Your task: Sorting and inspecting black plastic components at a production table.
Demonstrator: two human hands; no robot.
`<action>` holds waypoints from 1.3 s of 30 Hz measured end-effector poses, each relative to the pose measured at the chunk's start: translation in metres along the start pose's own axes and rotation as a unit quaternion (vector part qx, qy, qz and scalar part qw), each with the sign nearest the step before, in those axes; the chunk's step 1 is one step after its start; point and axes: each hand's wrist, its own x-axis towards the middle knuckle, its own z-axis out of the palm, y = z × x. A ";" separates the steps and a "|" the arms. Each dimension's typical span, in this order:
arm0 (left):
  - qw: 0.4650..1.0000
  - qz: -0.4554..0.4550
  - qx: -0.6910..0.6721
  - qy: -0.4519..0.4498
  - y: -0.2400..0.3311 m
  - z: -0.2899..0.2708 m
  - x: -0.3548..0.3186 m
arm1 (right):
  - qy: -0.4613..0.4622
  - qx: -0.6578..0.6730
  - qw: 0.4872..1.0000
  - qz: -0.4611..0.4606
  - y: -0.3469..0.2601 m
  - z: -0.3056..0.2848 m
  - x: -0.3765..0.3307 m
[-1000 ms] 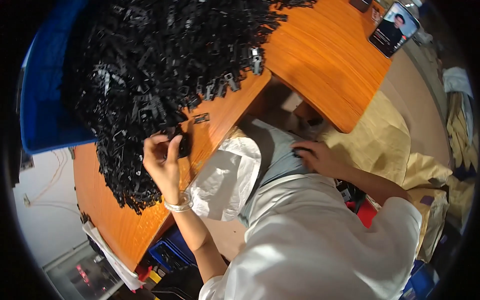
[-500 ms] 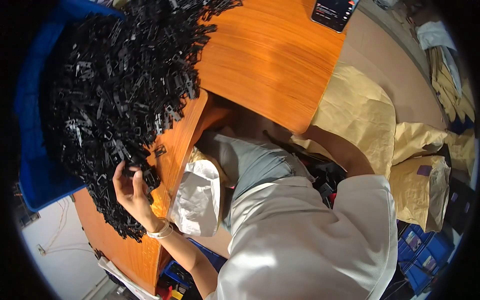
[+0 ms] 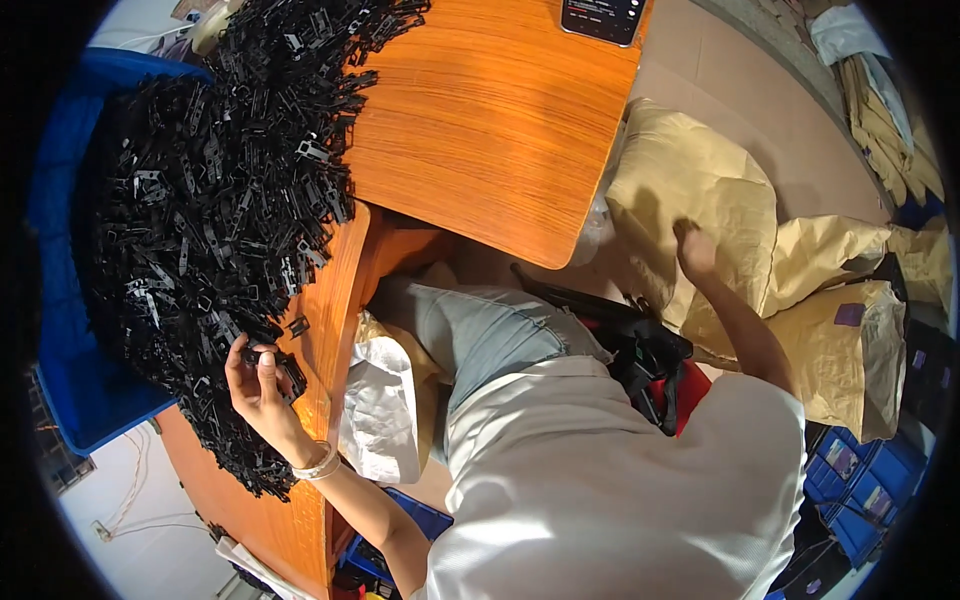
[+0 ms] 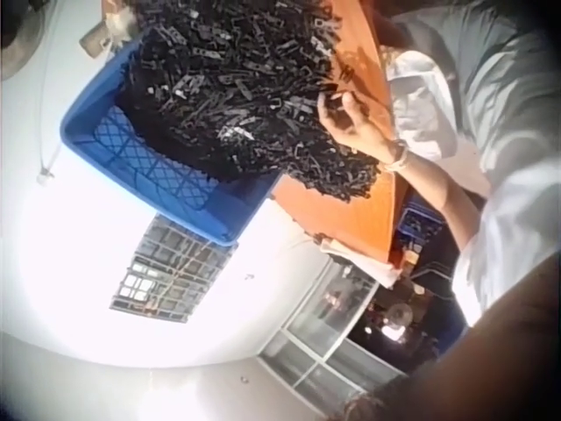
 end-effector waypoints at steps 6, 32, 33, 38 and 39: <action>1.000 0.015 0.006 -0.003 0.004 -0.004 -0.002 | -0.158 0.419 0.892 0.063 -0.072 0.042 0.075; 0.948 -0.151 -0.274 0.063 -0.036 -0.020 -0.049 | 0.012 0.368 0.741 -0.562 -0.428 -0.041 -0.051; 0.943 -0.160 -0.287 0.052 -0.039 -0.020 -0.052 | 0.048 0.321 0.758 -0.566 -0.441 -0.032 -0.047; 0.896 -0.172 -0.407 0.045 -0.058 -0.033 -0.068 | -0.031 0.428 0.713 -0.554 -0.452 -0.035 -0.057; 0.889 -0.169 -0.420 0.068 -0.054 -0.031 -0.069 | -0.082 0.451 0.702 -0.545 -0.448 -0.043 -0.062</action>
